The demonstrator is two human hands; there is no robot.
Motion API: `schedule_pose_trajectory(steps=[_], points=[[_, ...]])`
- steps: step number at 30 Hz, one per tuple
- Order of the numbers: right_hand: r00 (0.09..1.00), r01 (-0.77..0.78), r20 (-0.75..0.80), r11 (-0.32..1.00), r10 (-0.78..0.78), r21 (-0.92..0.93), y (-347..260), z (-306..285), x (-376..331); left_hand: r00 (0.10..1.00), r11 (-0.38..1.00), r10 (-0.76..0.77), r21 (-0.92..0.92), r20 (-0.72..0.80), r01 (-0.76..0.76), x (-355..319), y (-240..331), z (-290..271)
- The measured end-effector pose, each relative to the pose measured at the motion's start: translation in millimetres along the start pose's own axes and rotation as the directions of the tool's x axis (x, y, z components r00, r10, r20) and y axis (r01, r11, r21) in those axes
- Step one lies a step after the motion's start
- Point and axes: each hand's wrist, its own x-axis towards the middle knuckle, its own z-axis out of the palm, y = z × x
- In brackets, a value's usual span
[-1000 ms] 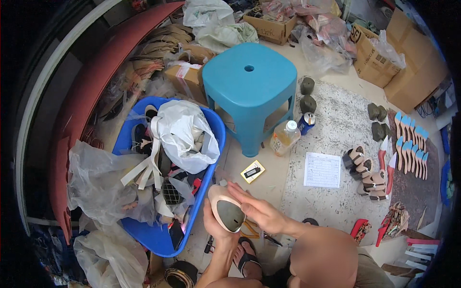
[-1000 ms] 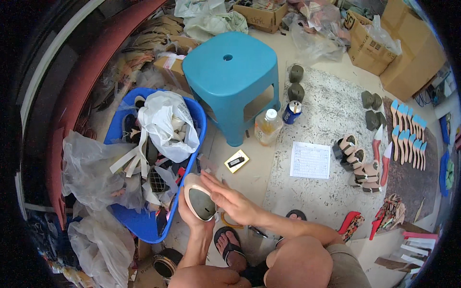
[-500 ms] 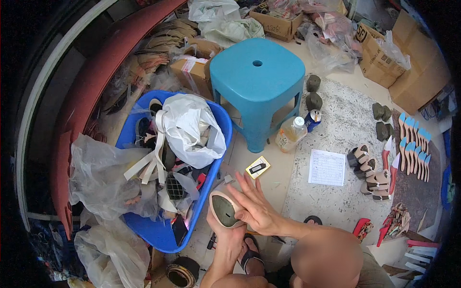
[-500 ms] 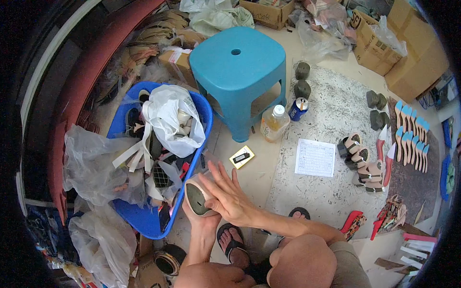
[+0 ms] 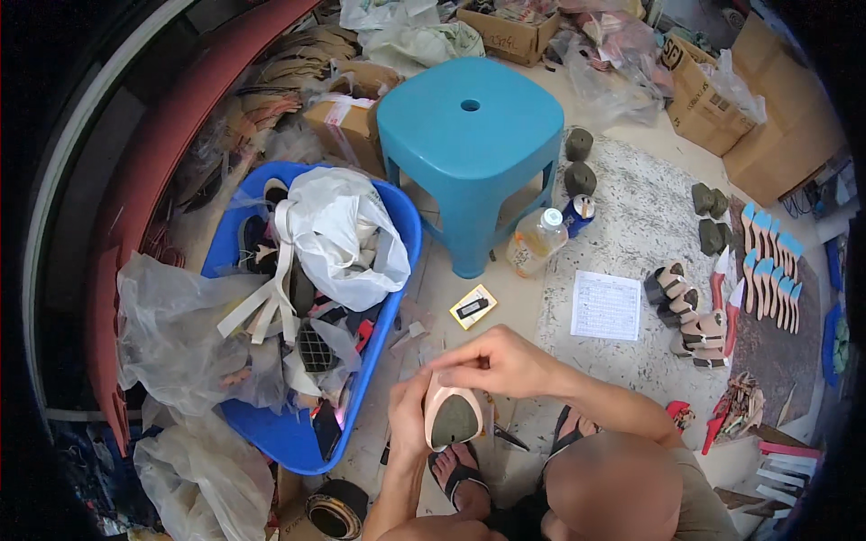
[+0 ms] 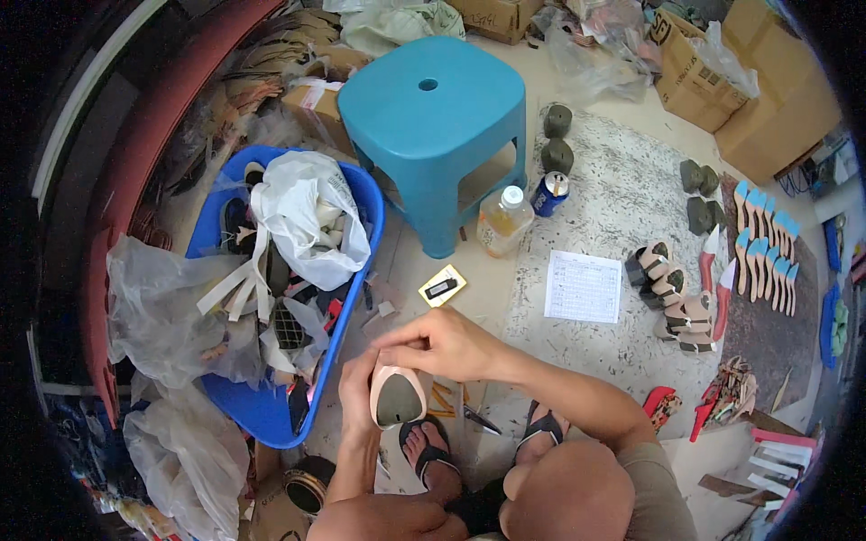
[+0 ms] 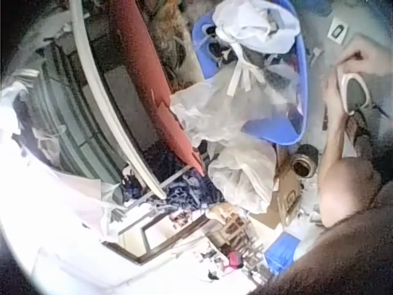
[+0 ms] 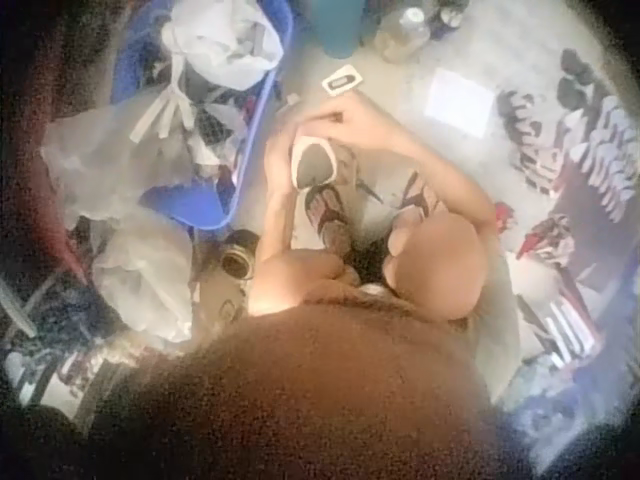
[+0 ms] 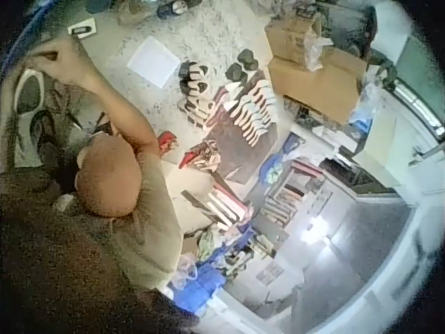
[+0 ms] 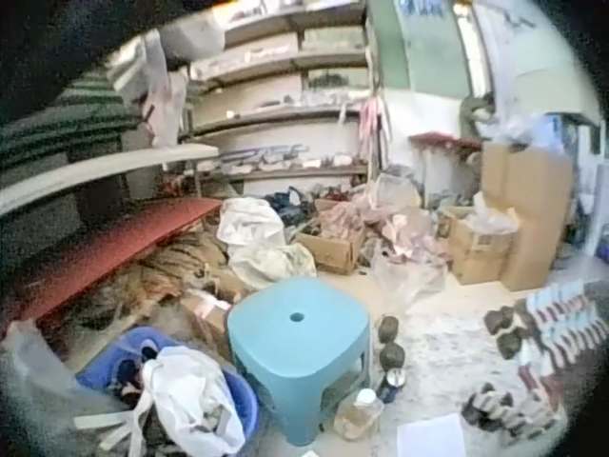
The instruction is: The person sits on the floor and assembles shoe components by hand. They pick up a shoe sole and a white insole, fit the insole into the sole, and use scissors to trim the excess material around the edges. The person repeats this process for a second shoe, carefully cutting and adjusting the insole to fit the sole.
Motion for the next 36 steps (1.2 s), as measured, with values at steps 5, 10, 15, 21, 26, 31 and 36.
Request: schedule_pose_trajectory(steps=[5,10,15,21,26,31,36], points=[[0.981,0.149,0.161,0.945,-0.105,-0.292,-2,-6,3,0.993,0.994,-0.101,-0.059,-0.068,0.097,-4,1,2],[0.994,0.097,-0.011,0.938,-0.107,-0.334,-4,20,-5,0.974,0.980,-0.077,-0.193,-0.212,0.036,-9,5,5],[0.829,0.154,-0.389,0.832,-0.402,-0.532,26,53,-6,0.930,0.931,-0.063,-0.357,-0.362,-0.076,-6,-6,13],[0.972,-0.214,0.001,0.878,0.236,0.428,44,15,-14,1.000,0.996,-0.001,0.088,-0.023,0.003,0,-17,-11],[0.969,-0.209,-0.016,0.861,0.245,0.464,19,13,-12,0.929,0.936,0.335,0.164,-0.158,-0.310,6,-12,-3],[0.989,0.066,-0.120,0.452,0.092,0.889,40,32,-26,0.978,0.798,0.151,-0.566,-0.145,-0.207,29,-22,-13],[0.997,-0.043,-0.001,0.602,0.073,0.797,42,46,-32,0.986,0.562,0.119,-0.827,0.120,0.033,17,-23,-12]])
